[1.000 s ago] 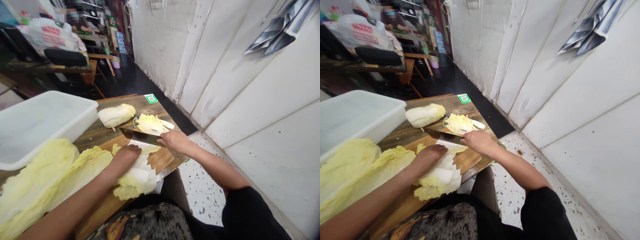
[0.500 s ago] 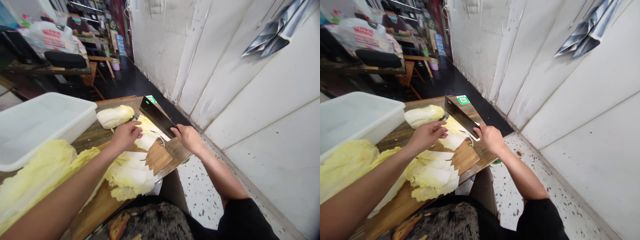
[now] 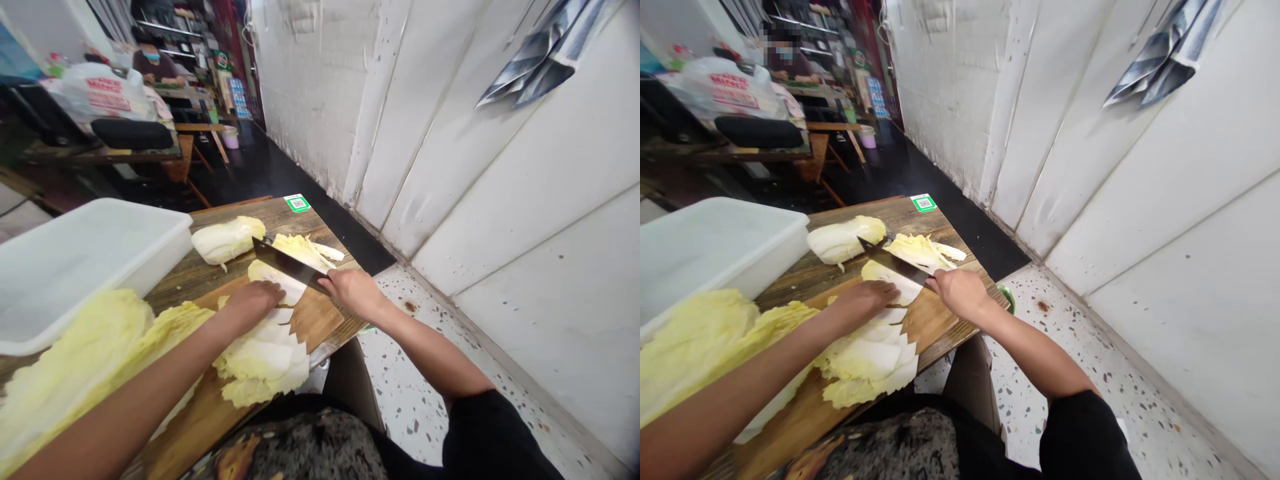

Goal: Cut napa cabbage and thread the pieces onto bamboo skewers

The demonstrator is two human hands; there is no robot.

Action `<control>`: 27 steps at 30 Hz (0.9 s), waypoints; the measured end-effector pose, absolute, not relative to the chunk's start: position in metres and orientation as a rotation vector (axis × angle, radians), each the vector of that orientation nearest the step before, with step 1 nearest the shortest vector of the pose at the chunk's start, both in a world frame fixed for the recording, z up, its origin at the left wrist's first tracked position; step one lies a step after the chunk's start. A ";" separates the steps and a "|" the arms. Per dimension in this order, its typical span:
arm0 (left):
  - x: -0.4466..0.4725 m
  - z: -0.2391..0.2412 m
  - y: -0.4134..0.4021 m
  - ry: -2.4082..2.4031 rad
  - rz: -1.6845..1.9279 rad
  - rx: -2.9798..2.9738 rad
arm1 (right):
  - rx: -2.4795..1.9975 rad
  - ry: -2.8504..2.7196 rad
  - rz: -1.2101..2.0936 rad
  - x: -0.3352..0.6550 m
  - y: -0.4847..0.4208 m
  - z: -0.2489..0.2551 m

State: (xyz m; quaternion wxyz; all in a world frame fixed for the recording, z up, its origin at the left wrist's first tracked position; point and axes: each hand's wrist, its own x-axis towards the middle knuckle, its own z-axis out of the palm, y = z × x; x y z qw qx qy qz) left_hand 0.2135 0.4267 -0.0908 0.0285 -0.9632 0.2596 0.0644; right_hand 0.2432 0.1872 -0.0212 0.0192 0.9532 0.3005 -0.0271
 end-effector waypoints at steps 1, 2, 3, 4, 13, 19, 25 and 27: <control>0.213 -0.092 0.426 0.769 0.206 -2.951 | 2.953 0.954 -0.093 0.244 0.192 -0.023; 0.211 -0.093 0.425 0.740 0.214 -2.931 | 2.948 0.974 -0.104 0.245 0.196 -0.024; 0.210 -0.095 0.425 0.716 0.224 -2.915 | 2.944 0.993 -0.116 0.247 0.200 -0.025; 0.209 -0.095 0.424 0.701 0.235 -2.901 | 2.940 1.011 -0.131 0.248 0.203 -0.026; 0.199 -0.090 0.419 0.686 0.242 -2.941 | 2.885 1.122 -0.261 0.261 0.214 -0.029; 0.198 -0.096 0.423 0.669 0.218 -3.035 | 2.875 1.149 -0.277 0.262 0.214 -0.022; 0.199 -0.101 0.426 0.645 0.208 -3.103 | 2.891 1.133 -0.282 0.259 0.218 -0.013; 0.199 -0.101 0.426 0.650 0.214 -3.114 | 2.887 1.136 -0.297 0.260 0.221 -0.013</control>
